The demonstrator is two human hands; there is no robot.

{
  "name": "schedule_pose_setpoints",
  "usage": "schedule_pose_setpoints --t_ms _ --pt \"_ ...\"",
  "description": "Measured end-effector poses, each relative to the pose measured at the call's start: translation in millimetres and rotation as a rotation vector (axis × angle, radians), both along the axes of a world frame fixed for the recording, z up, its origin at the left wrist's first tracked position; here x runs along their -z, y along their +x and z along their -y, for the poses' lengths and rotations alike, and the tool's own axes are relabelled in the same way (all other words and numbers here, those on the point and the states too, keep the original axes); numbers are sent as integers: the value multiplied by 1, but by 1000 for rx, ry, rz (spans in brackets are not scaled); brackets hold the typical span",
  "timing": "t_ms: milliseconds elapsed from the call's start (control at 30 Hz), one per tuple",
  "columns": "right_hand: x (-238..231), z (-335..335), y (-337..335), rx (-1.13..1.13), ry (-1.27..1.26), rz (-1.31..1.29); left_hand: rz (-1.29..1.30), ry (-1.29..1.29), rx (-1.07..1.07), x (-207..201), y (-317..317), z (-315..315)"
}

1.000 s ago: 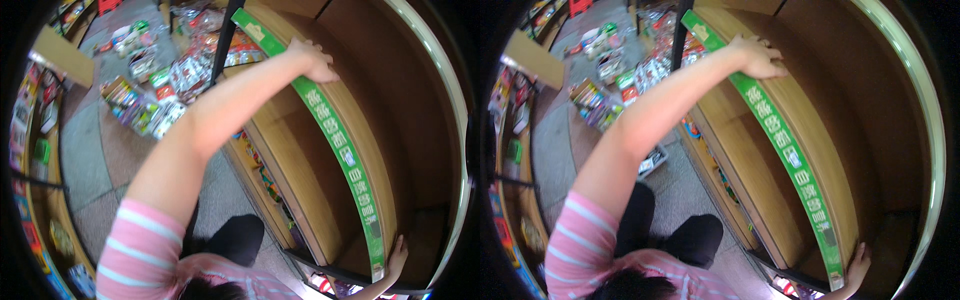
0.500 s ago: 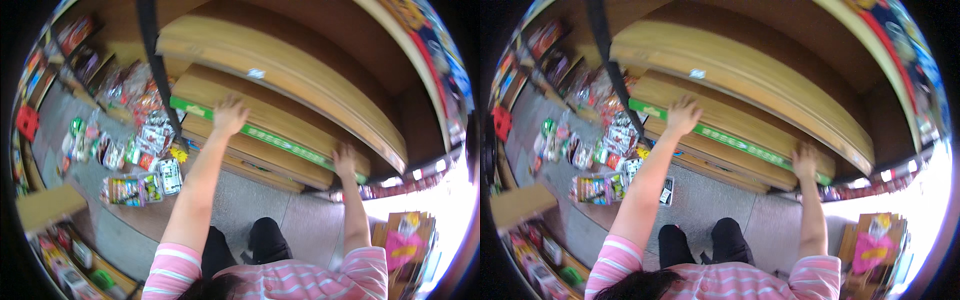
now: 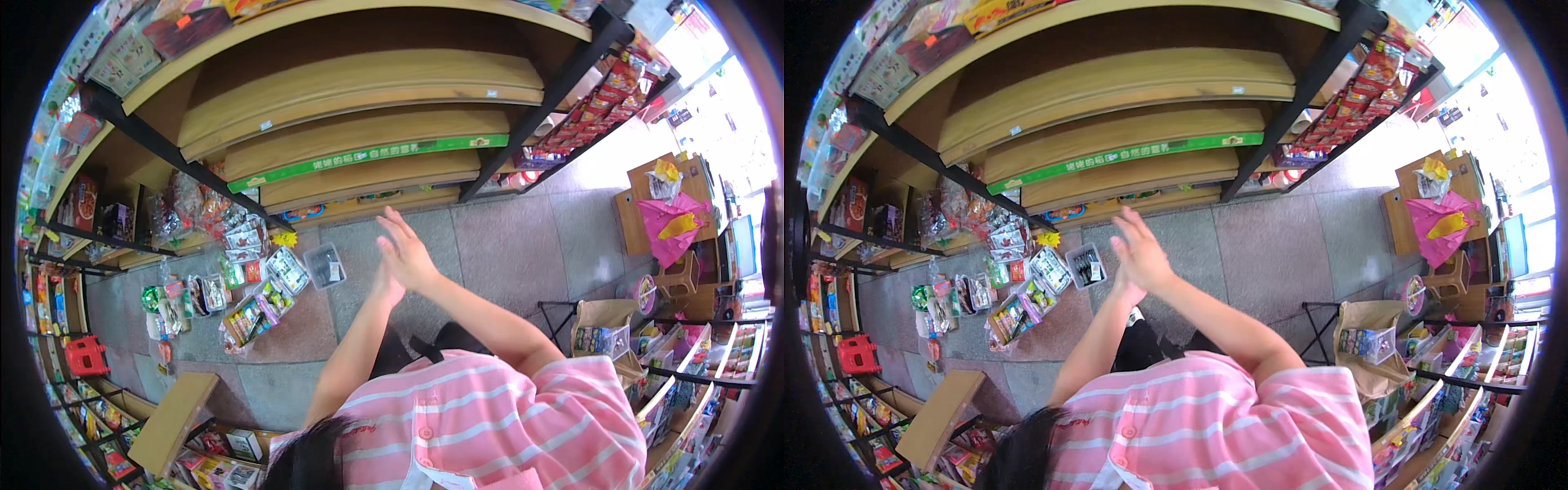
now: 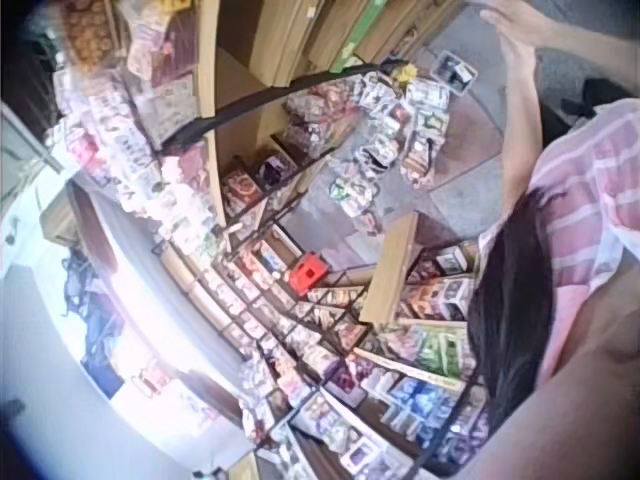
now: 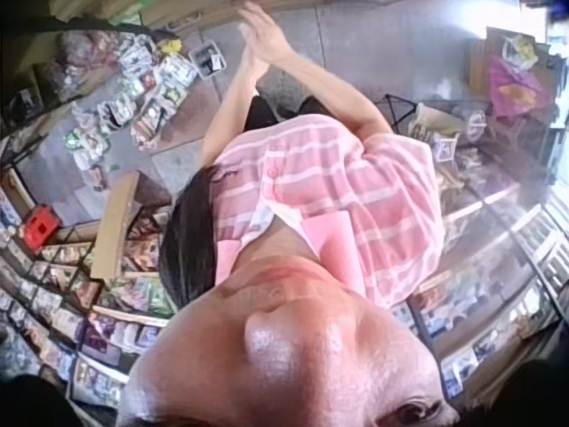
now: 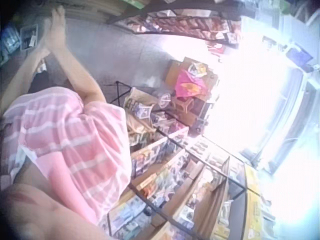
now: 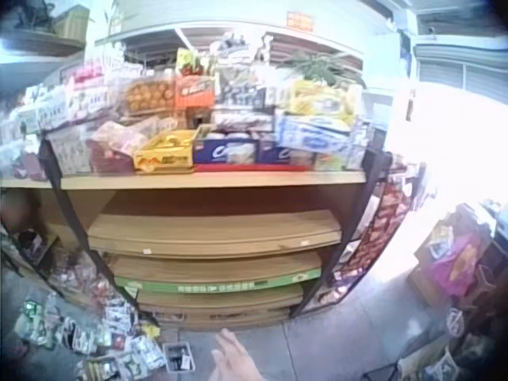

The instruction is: The person assembles a wooden shelf within a metal rack by positioning the board, attaching metal support brackets to the sides, and sliding the shelf into place.

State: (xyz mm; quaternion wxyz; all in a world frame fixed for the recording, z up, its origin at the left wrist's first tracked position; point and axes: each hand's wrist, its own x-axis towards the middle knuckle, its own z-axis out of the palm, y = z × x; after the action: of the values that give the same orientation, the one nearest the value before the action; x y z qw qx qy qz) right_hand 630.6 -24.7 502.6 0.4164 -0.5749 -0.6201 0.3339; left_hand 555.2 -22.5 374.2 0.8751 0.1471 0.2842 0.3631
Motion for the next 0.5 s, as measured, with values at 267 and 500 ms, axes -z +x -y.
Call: schedule_pose_setpoints --t_ms 267,500 --pt "40 128 183 43 -121 482 -22 378 -149 -212 149 106" --pt "-12 207 265 70 -361 -1466 -693 1571 37 -249 261 191"
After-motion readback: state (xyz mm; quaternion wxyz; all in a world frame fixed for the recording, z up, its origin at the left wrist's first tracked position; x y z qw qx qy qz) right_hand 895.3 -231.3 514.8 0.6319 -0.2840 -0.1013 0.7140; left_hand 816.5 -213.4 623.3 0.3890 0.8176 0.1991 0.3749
